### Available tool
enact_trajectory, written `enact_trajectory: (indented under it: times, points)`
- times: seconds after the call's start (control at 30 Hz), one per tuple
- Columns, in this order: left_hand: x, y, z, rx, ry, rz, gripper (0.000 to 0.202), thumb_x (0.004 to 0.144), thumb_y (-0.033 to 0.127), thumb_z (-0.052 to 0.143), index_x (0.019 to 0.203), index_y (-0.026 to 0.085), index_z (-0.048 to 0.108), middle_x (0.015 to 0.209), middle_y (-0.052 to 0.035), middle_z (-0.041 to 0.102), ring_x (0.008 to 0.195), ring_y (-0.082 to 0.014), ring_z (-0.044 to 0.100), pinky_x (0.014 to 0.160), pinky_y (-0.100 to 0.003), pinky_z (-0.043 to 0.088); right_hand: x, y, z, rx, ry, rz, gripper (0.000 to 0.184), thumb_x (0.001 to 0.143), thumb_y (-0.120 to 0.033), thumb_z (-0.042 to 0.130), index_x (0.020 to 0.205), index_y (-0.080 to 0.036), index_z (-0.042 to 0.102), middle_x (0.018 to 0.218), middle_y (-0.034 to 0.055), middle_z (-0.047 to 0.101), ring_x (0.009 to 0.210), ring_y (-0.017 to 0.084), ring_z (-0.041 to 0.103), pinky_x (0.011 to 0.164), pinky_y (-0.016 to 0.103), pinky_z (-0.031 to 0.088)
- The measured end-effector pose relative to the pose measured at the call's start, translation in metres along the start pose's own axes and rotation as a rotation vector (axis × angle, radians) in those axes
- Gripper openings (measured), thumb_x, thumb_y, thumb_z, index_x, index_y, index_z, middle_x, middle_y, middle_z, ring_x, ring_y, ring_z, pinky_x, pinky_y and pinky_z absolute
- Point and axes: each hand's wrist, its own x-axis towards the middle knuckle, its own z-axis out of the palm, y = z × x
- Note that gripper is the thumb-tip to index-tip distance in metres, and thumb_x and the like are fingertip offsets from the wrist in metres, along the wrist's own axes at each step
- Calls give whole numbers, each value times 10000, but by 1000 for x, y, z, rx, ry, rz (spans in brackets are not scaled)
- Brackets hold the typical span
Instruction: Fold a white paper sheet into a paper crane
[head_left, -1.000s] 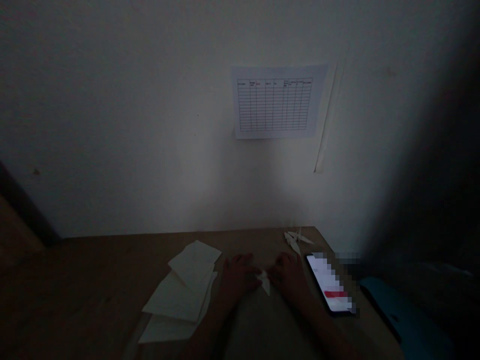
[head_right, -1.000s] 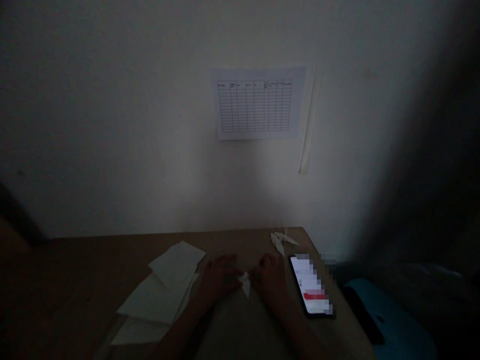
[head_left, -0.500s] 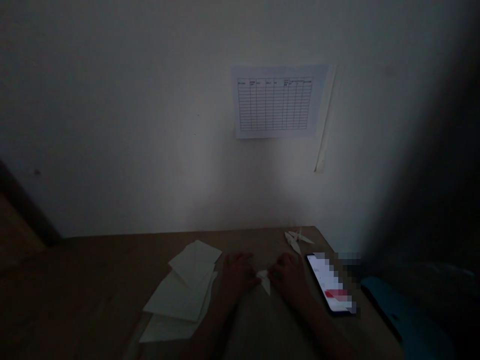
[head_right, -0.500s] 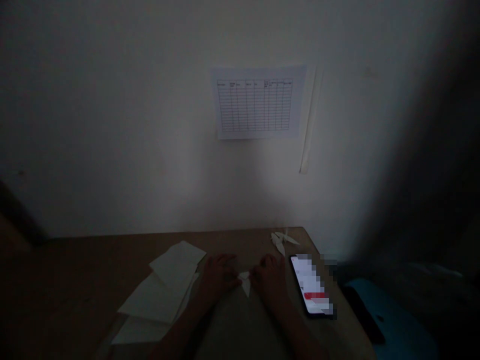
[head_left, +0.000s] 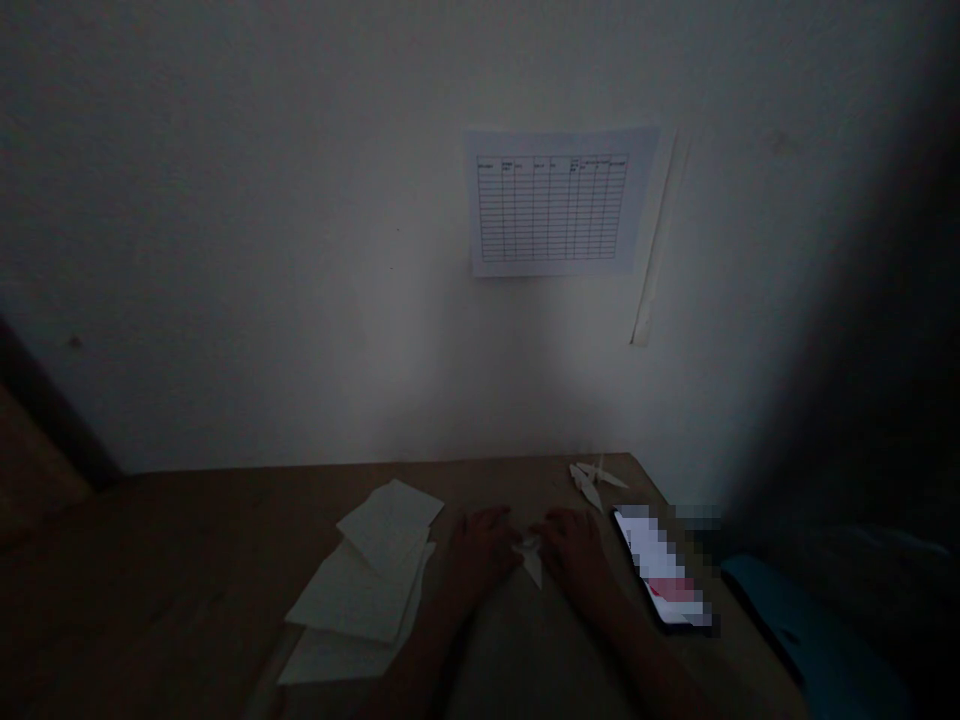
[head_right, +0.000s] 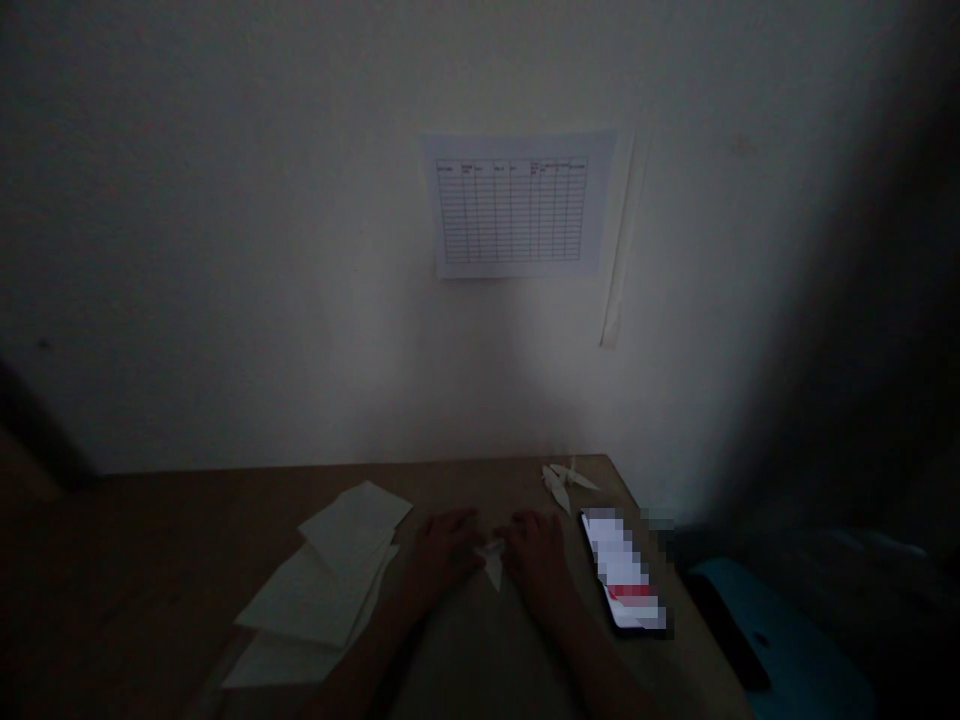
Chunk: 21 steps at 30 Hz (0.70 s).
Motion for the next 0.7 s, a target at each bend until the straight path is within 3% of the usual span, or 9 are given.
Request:
enact_trajectory:
  times: [0.2, 0.33, 0.7]
  points:
    - [1, 2, 0, 20, -7, 0, 237, 935, 314, 730, 1148, 394, 796, 1580, -24, 544, 1452, -305, 481, 1258, -620, 215, 0, -2, -7, 29, -58, 4, 314, 955, -214, 642, 1181, -386, 775, 1338, 79, 654, 1286, 320, 538, 1110, 538, 384]
    - [2, 2, -2, 85, -15, 17, 224, 947, 376, 724, 1154, 428, 791, 1594, -15, 528, 1456, -329, 469, 1255, -672, 158, 3, -5, -11, 6, -75, 8, 333, 952, -221, 651, 1194, -418, 767, 1297, 75, 665, 1292, 328, 519, 1137, 572, 327]
    - [1, -1, -4, 133, 45, 29, 165, 923, 413, 747, 1059, 364, 828, 1558, -41, 570, 1417, -355, 501, 1255, -712, 111, 7, -7, -19, -57, -58, 105, 224, 968, -307, 655, 1088, -429, 800, 1205, 83, 682, 1222, 345, 555, 1126, 606, 279]
